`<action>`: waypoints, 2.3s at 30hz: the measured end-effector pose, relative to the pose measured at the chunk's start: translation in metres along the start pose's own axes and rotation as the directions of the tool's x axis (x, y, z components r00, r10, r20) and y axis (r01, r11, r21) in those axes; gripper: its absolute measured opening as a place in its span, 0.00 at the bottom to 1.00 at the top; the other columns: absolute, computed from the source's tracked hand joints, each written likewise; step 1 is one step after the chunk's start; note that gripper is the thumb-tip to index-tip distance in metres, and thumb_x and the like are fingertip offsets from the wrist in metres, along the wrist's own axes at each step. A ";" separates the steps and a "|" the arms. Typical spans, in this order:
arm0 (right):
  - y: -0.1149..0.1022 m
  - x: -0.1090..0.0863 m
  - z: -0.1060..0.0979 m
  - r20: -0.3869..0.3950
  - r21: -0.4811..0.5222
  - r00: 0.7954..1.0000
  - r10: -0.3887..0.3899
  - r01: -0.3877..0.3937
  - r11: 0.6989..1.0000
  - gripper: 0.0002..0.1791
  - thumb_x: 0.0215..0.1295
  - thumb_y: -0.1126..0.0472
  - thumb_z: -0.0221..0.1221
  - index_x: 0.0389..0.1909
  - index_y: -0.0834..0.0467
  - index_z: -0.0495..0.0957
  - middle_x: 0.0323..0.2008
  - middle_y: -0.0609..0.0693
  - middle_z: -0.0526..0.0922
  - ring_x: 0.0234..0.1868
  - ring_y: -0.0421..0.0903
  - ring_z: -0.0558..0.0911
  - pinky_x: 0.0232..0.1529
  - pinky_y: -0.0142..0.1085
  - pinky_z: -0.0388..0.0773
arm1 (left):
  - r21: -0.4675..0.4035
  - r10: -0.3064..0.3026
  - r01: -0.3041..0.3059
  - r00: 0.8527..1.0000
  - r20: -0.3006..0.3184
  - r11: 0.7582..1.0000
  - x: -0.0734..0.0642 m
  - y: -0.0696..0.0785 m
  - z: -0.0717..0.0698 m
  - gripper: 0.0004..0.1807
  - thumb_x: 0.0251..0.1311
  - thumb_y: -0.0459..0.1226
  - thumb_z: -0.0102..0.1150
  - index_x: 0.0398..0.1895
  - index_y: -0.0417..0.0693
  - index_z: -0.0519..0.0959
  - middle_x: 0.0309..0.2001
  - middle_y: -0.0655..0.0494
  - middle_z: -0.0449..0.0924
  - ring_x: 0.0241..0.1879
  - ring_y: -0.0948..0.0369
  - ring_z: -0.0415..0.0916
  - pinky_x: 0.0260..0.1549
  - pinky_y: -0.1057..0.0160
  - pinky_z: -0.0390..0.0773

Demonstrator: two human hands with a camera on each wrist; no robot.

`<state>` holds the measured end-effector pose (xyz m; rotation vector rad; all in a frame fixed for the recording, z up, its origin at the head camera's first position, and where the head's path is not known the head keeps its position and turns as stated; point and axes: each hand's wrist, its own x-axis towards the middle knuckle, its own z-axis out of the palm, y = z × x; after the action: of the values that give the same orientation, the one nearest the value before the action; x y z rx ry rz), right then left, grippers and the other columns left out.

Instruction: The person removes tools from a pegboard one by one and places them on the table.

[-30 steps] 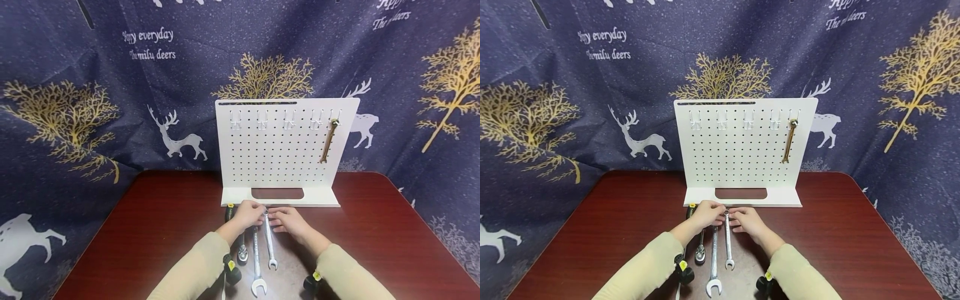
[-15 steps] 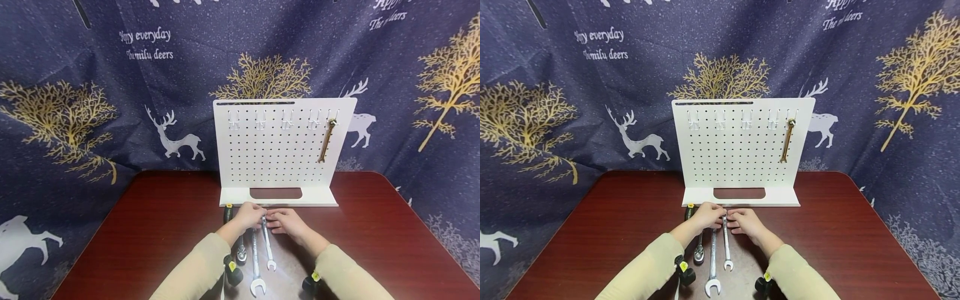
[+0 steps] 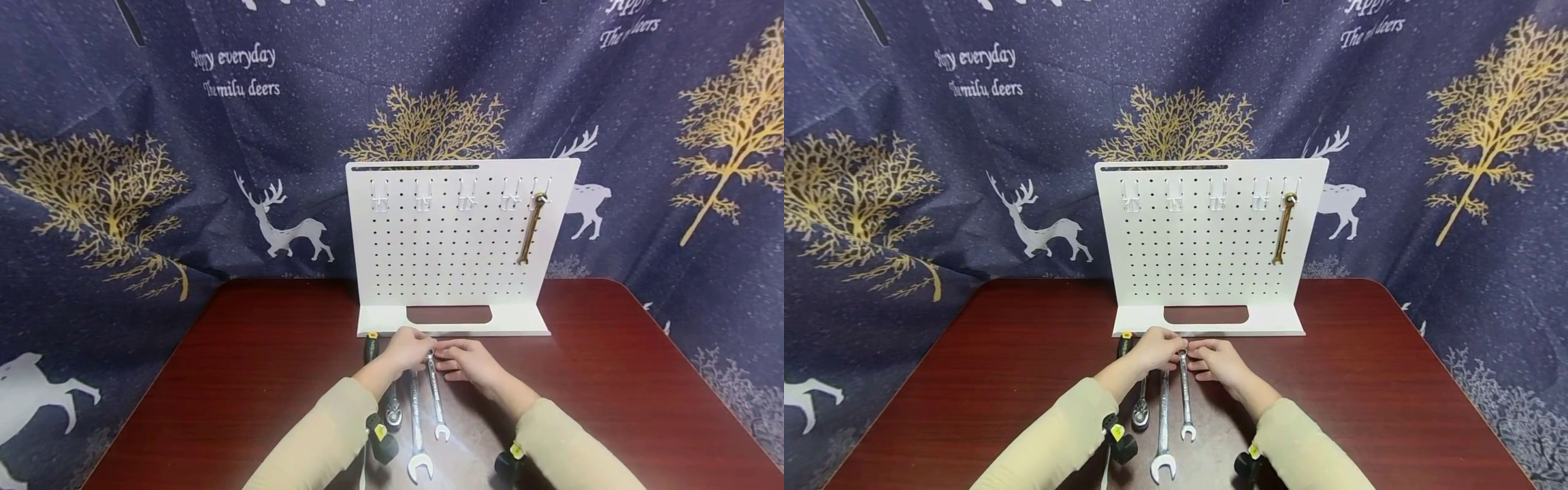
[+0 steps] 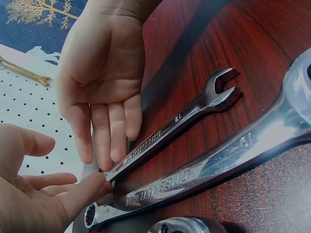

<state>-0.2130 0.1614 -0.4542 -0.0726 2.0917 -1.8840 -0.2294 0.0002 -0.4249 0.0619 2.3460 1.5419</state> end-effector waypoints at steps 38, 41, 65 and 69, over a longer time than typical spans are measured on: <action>-0.035 0.002 -0.106 -0.369 -0.619 0.835 -0.408 0.107 0.778 0.19 0.69 0.58 0.51 0.54 0.65 0.75 0.49 0.64 0.81 0.47 0.59 0.82 0.46 0.49 0.80 | 0.709 0.773 -0.548 0.634 0.007 0.444 0.046 0.110 0.046 0.20 0.66 0.46 0.48 0.55 0.46 0.76 0.52 0.55 0.80 0.52 0.61 0.77 0.51 0.66 0.78; -0.042 0.003 -0.115 -0.392 -0.638 0.811 -0.434 0.100 0.763 0.19 0.69 0.57 0.50 0.54 0.64 0.75 0.51 0.64 0.80 0.49 0.60 0.81 0.48 0.52 0.79 | 0.756 0.801 -0.530 0.598 0.012 0.385 0.051 0.128 0.050 0.20 0.66 0.47 0.48 0.55 0.48 0.76 0.52 0.57 0.80 0.53 0.63 0.76 0.51 0.68 0.77; -0.084 0.029 -0.146 -0.459 -0.676 0.748 -0.479 0.056 0.735 0.20 0.68 0.56 0.48 0.55 0.62 0.73 0.49 0.65 0.80 0.51 0.62 0.79 0.49 0.54 0.78 | 0.734 0.735 -0.508 0.678 0.018 0.451 0.076 0.216 0.070 0.26 0.69 0.48 0.44 0.67 0.48 0.64 0.67 0.56 0.66 0.66 0.63 0.64 0.64 0.70 0.65; -0.089 0.034 -0.148 -0.472 -0.714 0.699 -0.537 0.054 0.698 0.18 0.65 0.60 0.50 0.51 0.66 0.74 0.47 0.67 0.81 0.49 0.63 0.80 0.52 0.55 0.75 | 0.720 0.709 -0.518 0.703 0.050 0.462 0.080 0.226 0.071 0.29 0.70 0.48 0.42 0.69 0.46 0.60 0.70 0.54 0.59 0.70 0.62 0.57 0.69 0.71 0.56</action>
<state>-0.3014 0.2834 -0.3633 0.0897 3.3859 -1.2904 -0.3160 0.1736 -0.2673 1.0923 3.2200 0.7626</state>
